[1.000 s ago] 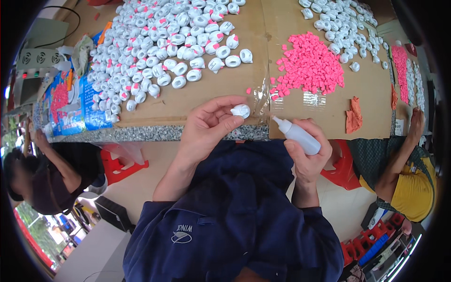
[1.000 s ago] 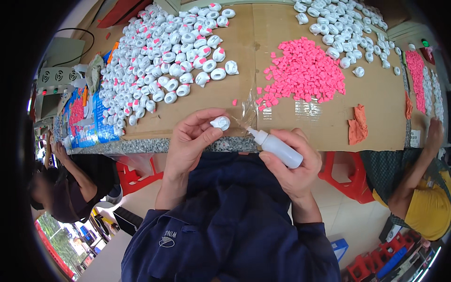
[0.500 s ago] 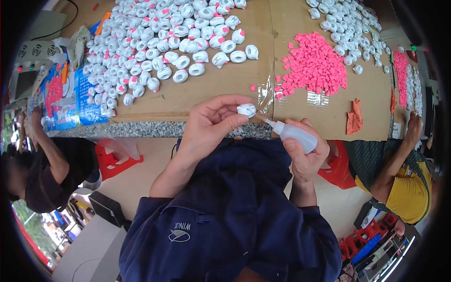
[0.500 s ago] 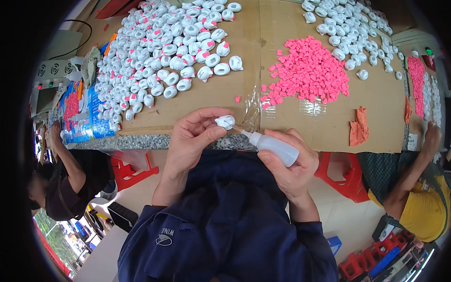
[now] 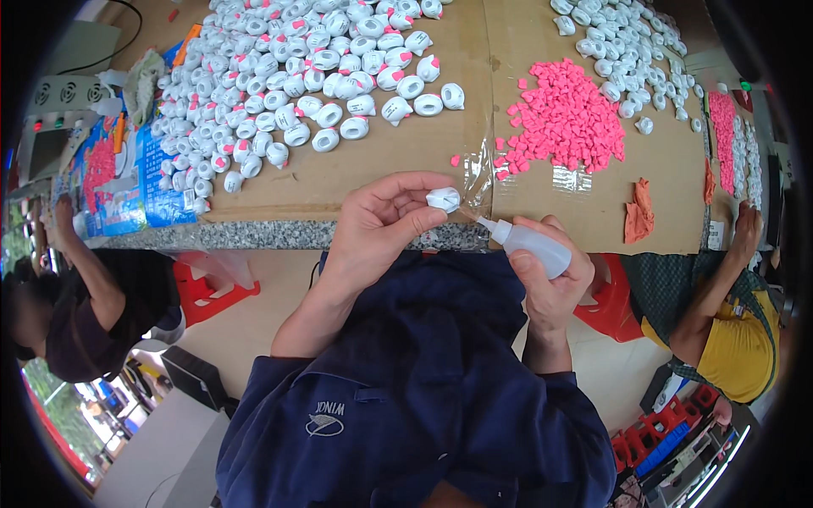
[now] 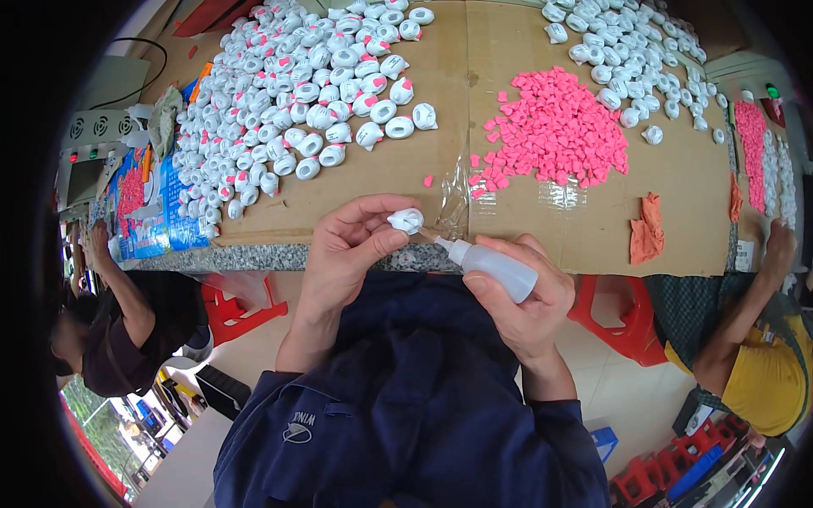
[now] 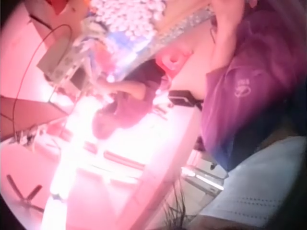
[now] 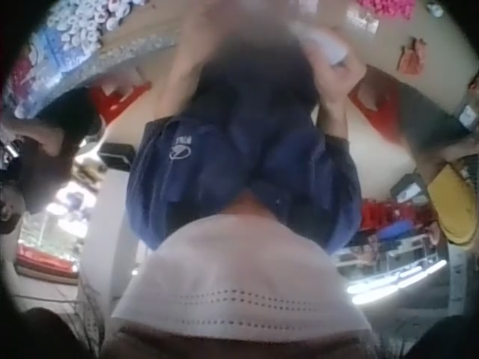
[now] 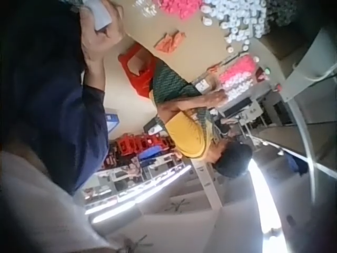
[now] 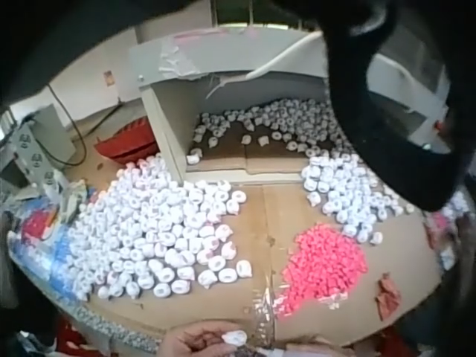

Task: Assembling small toy components by gluing pink decorative elements onto white plastic bases.

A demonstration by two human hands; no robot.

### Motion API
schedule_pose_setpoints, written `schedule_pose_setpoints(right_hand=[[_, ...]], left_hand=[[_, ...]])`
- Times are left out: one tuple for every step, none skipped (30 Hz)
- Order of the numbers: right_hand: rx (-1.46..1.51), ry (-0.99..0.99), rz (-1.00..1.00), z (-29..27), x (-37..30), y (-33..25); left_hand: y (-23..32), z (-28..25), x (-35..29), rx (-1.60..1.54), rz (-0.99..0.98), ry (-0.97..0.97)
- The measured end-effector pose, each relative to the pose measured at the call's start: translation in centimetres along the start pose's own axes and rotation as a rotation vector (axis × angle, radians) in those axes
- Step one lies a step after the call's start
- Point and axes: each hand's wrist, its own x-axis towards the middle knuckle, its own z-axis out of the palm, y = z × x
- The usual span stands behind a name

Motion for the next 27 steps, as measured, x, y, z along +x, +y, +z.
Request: schedule_pose_setpoints(right_hand=[[0.001,0.0,-0.001,-0.03,-0.02,-0.01],[0.0,-0.006,-0.001,-0.11,-0.08,-0.03],[-0.002,-0.012,-0.001,-0.17,-0.12,-0.07],[-0.002,-0.012,-0.001,-0.18,-0.13,-0.1],[-0.001,-0.012,-0.002,-0.18,-0.13,-0.13],[-0.001,-0.012,-0.002,-0.19,-0.13,-0.16],[-0.001,-0.011,-0.002,-0.17,-0.13,-0.19],[0.002,0.001,0.005,-0.14,-0.12,-0.22],[0.005,0.014,0.012,-0.12,-0.1,-0.23],[0.004,0.015,0.011,-0.15,-0.14,-0.18],[0.017,0.024,0.018,-0.18,-0.22,-0.08],[0.031,0.033,0.025,-0.19,-0.26,-0.04],[0.032,0.033,0.025,-0.18,-0.23,-0.06],[0.027,0.031,0.021,-0.16,-0.17,-0.1],[0.021,0.028,0.017,-0.15,-0.14,-0.14],[0.021,0.028,0.017,-0.11,-0.12,-0.27],[0.011,0.018,0.039,-0.04,-0.09,-0.44],[0.002,0.008,0.061,0.0,-0.08,-0.53],[0.002,0.007,0.061,0.02,-0.03,-0.47],[0.006,0.007,0.038,0.07,0.06,-0.35],[0.008,0.008,0.015,0.08,0.1,-0.29],[0.008,0.008,0.015,0.01,0.08,-0.3],[0.003,0.001,0.01,-0.11,0.04,-0.32],[-0.002,-0.005,0.004,-0.22,0.01,-0.34],[-0.002,-0.005,0.004,-0.28,-0.02,-0.32],[-0.003,-0.007,0.004,-0.33,-0.06,-0.28],[-0.005,-0.007,0.004,-0.36,-0.1,-0.26]], left_hand=[[-0.02,-0.01,0.0,-0.007,0.005,0.002],[-0.03,-0.02,0.0,-0.006,0.006,0.002],[-0.04,-0.01,0.0,-0.011,0.005,0.005],[-0.04,0.0,-0.01,-0.016,0.004,0.008],[-0.02,0.01,-0.03,-0.015,0.005,0.008],[-0.02,0.03,-0.05,-0.015,0.003,0.01],[-0.01,0.05,-0.08,-0.015,0.001,0.012],[-0.01,0.05,-0.09,-0.014,0.001,0.012],[-0.04,0.02,-0.07,-0.015,0.002,0.013],[-0.06,0.0,-0.05,-0.015,0.002,0.014],[-0.08,0.02,-0.03,-0.015,0.002,0.013],[-0.06,0.03,-0.05,-0.018,-0.002,0.015],[-0.04,0.04,-0.06,-0.021,-0.006,0.017],[-0.03,0.04,-0.06,-0.02,-0.006,0.017],[-0.03,0.04,-0.07,-0.019,-0.002,0.017],[-0.04,0.04,-0.07,-0.018,0.002,0.016],[-0.04,0.03,-0.06,-0.018,0.001,0.016],[-0.03,0.02,-0.07,-0.012,0.001,0.014],[-0.02,0.01,-0.09,-0.005,0.0,0.012],[-0.01,0.02,-0.09,-0.005,0.0,0.012],[-0.02,0.04,-0.07,-0.01,-0.003,0.013],[-0.02,0.05,-0.06,-0.014,-0.006,0.014],[-0.02,0.04,-0.05,-0.014,-0.006,0.014],[0.0,0.03,-0.05,-0.016,-0.006,0.013],[0.01,0.03,-0.05,-0.017,-0.005,0.012],[0.03,0.03,-0.05,-0.017,-0.005,0.012],[0.02,0.04,-0.07,-0.019,-0.007,0.017]])
